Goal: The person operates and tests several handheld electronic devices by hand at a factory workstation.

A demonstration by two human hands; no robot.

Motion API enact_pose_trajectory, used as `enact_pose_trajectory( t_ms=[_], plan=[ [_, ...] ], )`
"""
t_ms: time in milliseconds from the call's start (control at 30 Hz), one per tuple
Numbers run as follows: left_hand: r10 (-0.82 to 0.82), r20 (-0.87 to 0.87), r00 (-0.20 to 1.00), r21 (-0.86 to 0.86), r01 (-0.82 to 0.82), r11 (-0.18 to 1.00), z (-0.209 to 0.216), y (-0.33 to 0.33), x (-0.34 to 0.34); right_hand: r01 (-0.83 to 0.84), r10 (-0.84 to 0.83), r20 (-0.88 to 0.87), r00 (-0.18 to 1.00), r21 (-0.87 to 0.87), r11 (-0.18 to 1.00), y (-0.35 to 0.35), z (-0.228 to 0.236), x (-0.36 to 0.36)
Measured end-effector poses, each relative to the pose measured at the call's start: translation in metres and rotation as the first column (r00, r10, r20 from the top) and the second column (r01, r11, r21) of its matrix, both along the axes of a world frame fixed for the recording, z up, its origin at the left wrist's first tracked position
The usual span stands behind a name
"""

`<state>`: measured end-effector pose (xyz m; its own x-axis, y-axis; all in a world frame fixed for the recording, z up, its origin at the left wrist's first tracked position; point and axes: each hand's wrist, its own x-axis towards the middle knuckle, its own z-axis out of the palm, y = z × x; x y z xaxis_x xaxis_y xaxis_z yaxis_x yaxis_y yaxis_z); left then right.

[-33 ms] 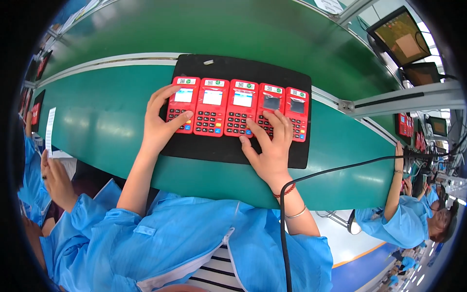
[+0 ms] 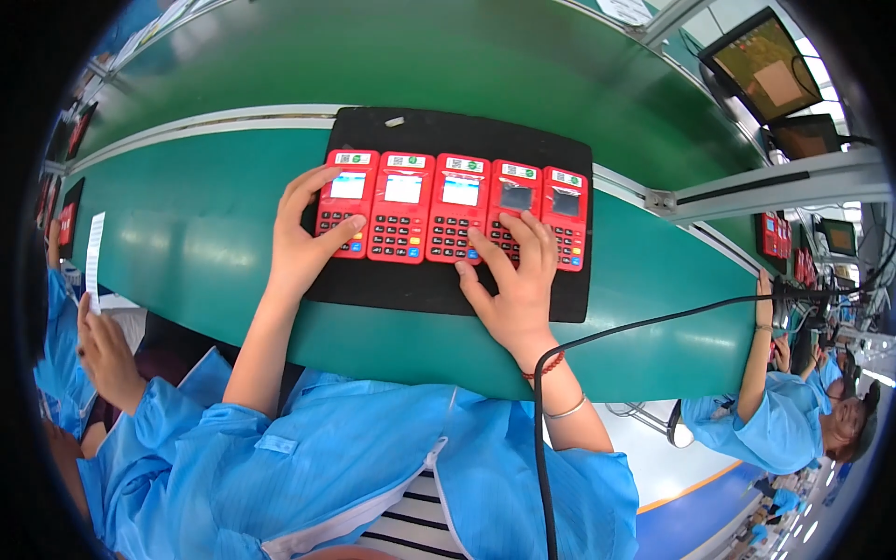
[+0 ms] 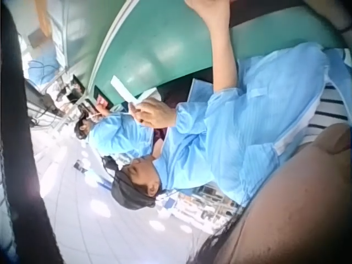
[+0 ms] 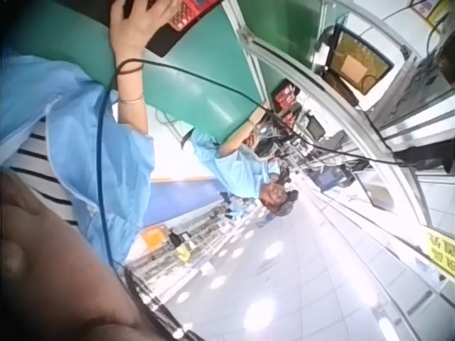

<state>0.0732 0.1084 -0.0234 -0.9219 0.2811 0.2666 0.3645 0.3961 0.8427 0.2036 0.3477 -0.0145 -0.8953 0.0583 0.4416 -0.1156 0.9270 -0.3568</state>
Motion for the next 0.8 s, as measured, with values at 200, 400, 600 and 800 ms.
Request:
enact_pose_trajectory(
  t_ms=[200, 400, 600, 800],
  plan=[
    [-0.059, -0.096, 0.994, -0.005, 0.058, 0.998, -0.012, -0.001, -0.007, -0.003, 0.002, -0.07, 0.998, -0.01, 1.0, 0.003, -0.005, 0.005],
    [-0.016, -0.017, 1.0, -0.039, 0.015, 0.999, -0.01, -0.013, -0.001, -0.069, 0.055, -0.12, 0.991, -0.117, 0.991, -0.002, -0.009, 0.003],
    [-0.017, -0.044, 0.999, -0.092, 0.012, 0.996, -0.015, -0.011, -0.002, -0.036, 0.016, -0.179, 0.984, -0.107, 0.994, 0.026, -0.003, 0.016],
    [0.003, -0.024, 1.0, -0.053, -0.005, 0.999, 0.008, 0.007, 0.009, 0.266, -0.26, -0.11, 0.959, 0.039, 0.963, 0.063, 0.009, 0.043]
  ],
)
